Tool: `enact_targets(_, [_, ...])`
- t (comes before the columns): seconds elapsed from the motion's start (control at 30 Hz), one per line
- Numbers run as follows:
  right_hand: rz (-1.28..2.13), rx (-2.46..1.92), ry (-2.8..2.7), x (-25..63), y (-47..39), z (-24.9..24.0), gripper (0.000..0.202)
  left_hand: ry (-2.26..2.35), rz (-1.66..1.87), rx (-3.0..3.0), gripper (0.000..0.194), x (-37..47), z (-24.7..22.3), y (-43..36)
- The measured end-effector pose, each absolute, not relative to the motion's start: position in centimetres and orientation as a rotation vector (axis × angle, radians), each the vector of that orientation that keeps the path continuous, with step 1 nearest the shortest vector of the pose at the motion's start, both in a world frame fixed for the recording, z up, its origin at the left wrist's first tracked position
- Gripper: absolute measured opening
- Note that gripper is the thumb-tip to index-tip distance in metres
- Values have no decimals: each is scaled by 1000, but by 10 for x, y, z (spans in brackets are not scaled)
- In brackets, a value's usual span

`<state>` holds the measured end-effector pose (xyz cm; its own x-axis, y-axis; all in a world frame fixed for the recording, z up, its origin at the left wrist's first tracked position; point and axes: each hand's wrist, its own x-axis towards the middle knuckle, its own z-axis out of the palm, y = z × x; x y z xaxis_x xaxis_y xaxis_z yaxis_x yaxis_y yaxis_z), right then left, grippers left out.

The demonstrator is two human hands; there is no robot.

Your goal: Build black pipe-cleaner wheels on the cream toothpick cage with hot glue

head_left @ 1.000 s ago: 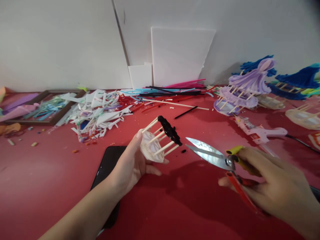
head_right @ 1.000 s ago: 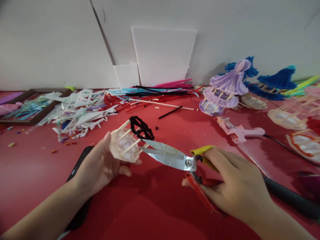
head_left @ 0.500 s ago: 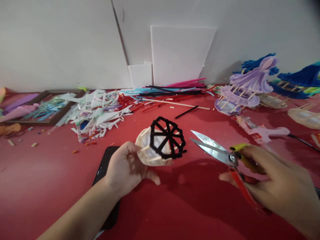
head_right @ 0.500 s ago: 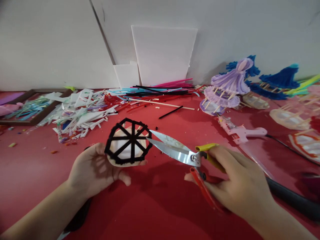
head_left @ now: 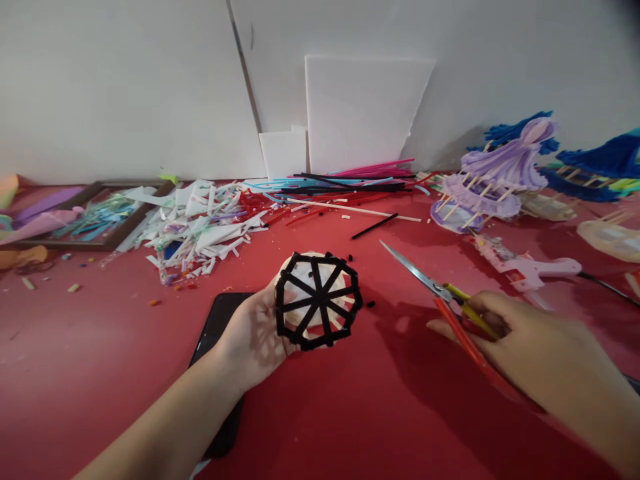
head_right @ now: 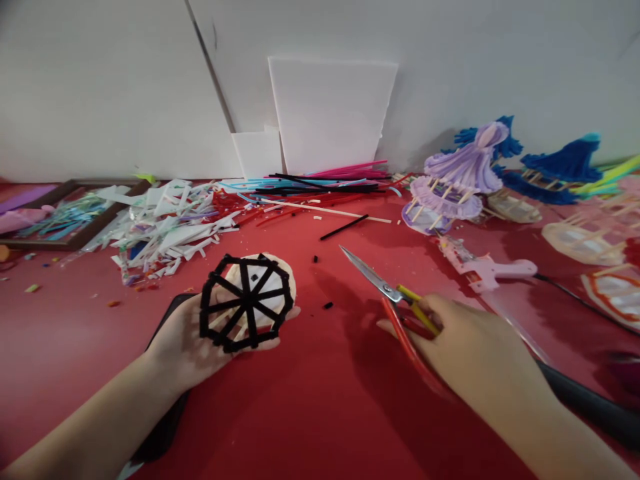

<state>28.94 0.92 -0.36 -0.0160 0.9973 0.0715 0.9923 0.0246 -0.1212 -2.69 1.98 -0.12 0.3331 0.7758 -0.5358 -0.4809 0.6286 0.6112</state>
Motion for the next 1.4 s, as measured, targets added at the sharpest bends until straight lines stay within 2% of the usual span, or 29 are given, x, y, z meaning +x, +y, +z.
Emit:
enact_targets(0.17, [-77, -2122, -2188, 306, 13, -18, 31, 843, 888, 452, 14, -23, 0, 21])
enact_targets(0.37, [-180, -1580, -2151, 290, 13, 1, 20, 861, 885, 452, 13, -14, 7, 21])
enact_targets(0.47, [64, -1365, -2078, 270, 9, 15, 18, 811, 816, 510, 22, -7, 11, 19])
enact_targets(0.63, [730, -1174, -2074, 255, 11, 32, 14, 621, 584, 837, 29, 4, 17, 17])
enact_targets(0.93, [1544, -876, -2291, 223, 40, 52, 21, 627, 381, 933, 26, 1, 11, 13])
enact_targets(1.07, [1730, -872, -2357, 215, 41, 47, 17, 699, 345, 915, 22, -2, 9, 13])
enact_targets(1.2, [1798, -840, -2371, 218, 38, 45, 12, 758, 299, 947, 29, -3, 10, 13])
enact_targets(1.4, [1734, -1061, -2324, 223, 23, 46, 24, 695, 305, 1007, 31, -2, 14, 13])
